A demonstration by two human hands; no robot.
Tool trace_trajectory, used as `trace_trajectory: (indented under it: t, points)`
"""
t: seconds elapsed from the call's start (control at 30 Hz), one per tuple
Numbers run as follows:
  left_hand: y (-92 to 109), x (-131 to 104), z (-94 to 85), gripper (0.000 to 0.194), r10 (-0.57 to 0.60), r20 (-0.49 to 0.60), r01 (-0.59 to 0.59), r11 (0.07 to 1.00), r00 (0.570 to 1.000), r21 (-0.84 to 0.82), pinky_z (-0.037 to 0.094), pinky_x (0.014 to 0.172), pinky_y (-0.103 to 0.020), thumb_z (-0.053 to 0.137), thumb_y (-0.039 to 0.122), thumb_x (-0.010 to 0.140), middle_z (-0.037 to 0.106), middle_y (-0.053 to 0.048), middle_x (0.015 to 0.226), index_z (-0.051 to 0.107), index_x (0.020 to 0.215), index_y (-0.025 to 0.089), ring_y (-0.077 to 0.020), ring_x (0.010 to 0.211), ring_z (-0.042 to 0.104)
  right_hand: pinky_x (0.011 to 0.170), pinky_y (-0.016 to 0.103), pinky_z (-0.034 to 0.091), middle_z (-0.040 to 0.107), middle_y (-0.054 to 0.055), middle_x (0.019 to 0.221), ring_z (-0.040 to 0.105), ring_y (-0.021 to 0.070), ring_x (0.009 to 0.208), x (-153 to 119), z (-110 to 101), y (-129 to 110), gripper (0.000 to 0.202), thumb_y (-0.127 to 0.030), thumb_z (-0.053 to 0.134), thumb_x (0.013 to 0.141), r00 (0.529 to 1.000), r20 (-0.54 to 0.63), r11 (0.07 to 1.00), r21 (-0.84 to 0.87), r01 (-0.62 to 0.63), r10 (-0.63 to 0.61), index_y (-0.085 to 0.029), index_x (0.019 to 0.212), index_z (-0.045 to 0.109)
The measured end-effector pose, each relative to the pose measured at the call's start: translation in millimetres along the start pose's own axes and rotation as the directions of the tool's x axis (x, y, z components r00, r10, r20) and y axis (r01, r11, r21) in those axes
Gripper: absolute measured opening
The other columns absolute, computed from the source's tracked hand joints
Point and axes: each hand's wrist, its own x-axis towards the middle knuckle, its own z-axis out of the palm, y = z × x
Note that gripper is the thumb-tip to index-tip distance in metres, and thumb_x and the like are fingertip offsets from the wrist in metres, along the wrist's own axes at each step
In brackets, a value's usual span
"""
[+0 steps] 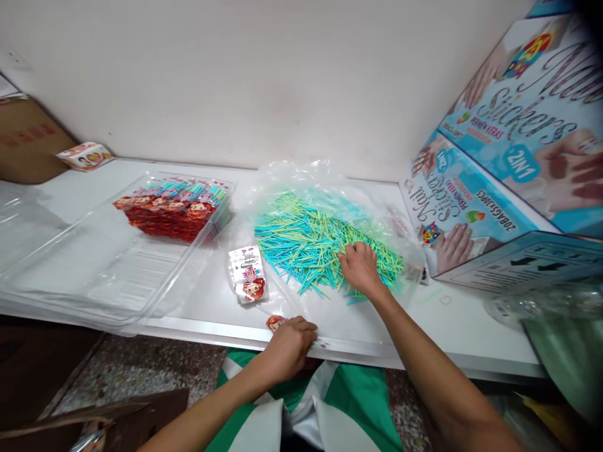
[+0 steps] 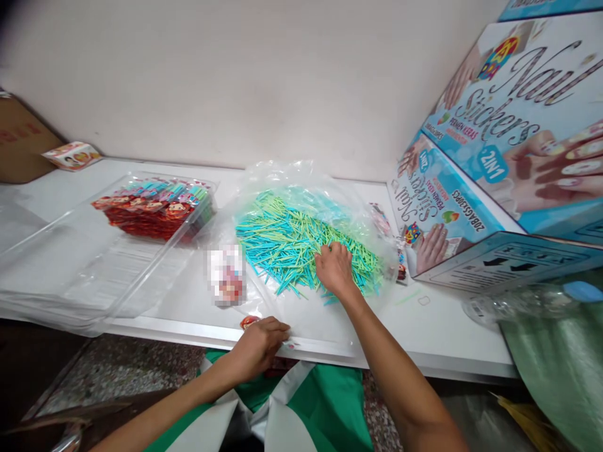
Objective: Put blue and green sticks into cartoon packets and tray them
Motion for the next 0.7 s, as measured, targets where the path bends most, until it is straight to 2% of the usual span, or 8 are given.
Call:
trace_trajectory:
  t: [0.07,0.2,0.33,0.4,0.5,0.6,0.7]
  points:
    - [1,-2,-2.2,0.027,-0.027,-0.041,0.025,0.998,0.999,-0.064,0.043,0.081,-0.033,0.042,0.011,0.079,0.062,-0.009,0.105,0.065,0.093,0.017,-0.0202,0.095,0.055,0.079,0.037,0.029,0.050,0.015,0.102,0.041,0.0266,0.095,4,-2,-5,0.026,-0.031,0.035,0.088,1.000,-0.008,1.000,-0.007,-0.016,0.016,-0.013,0.094,0.053]
    - [5,-3,-14.5,0.030,-0.080,-0.148,0.043,0.971,0.986,-0.235,0.043,0.085,-0.033,0.041,0.015,0.083,0.062,-0.008,0.110,0.064,0.101,0.019,-0.0183,0.098,0.055,0.081,0.038,0.028,0.053,0.016,0.096,0.042,0.0268,0.094,10,-6,-9,0.028,-0.029,0.029,0.091,0.997,0.042,0.997,0.044,-0.058,0.057,-0.011,0.095,0.050]
    - [3,5,-35.1,0.028,-0.174,-0.297,0.041,0.913,0.939,-0.405,0.045,0.084,-0.033,0.044,0.020,0.084,0.064,-0.009,0.103,0.064,0.103,0.020,-0.0186,0.096,0.057,0.082,0.037,0.028,0.054,0.015,0.097,0.043,0.0267,0.094,11,-5,-6,0.029,-0.032,0.029,0.091,0.998,0.048,0.996,0.081,-0.039,0.035,-0.012,0.094,0.050]
    - [-1,14,-46.7,0.025,-0.254,-0.399,0.047,0.886,0.881,-0.461,0.046,0.083,-0.034,0.047,0.025,0.083,0.066,-0.008,0.099,0.067,0.099,0.020,-0.0197,0.095,0.058,0.081,0.036,0.028,0.055,0.014,0.094,0.044,0.0257,0.091,9,-4,-4,0.028,-0.029,0.027,0.092,0.999,0.051,0.995,0.097,-0.010,0.005,-0.013,0.094,0.050]
    - [-10,34,-63.9,0.022,-0.401,-0.519,0.052,0.825,0.755,-0.562,0.048,0.082,-0.034,0.054,0.032,0.080,0.067,-0.007,0.093,0.069,0.089,0.020,-0.0200,0.091,0.060,0.083,0.036,0.028,0.054,0.014,0.098,0.044,0.0259,0.095,4,-5,-1,0.026,-0.026,0.028,0.092,1.000,0.011,0.996,0.086,0.017,-0.018,-0.012,0.097,0.050]
    - [-16,60,-78.8,0.027,-0.547,-0.540,0.021,0.715,0.640,-0.699,0.052,0.068,-0.029,0.060,0.040,0.073,0.067,-0.004,0.083,0.069,0.085,0.018,-0.0175,0.077,0.061,0.084,0.036,0.028,0.051,0.016,0.107,0.040,0.0267,0.101,0,-13,-1,0.024,-0.024,0.030,0.091,0.996,-0.043,0.993,0.080,0.085,-0.082,-0.012,0.098,0.050]
    - [-16,92,-86.5,0.027,-0.590,-0.591,-0.057,0.679,0.551,-0.732,0.050,0.063,-0.024,0.062,0.040,0.071,0.065,-0.002,0.078,0.069,0.083,0.017,-0.0146,0.073,0.060,0.078,0.035,0.030,0.055,0.012,0.090,0.045,0.0242,0.088,-5,-23,-11,0.024,-0.024,0.029,0.092,0.971,0.029,0.963,0.138,0.231,-0.238,-0.014,0.093,0.051]
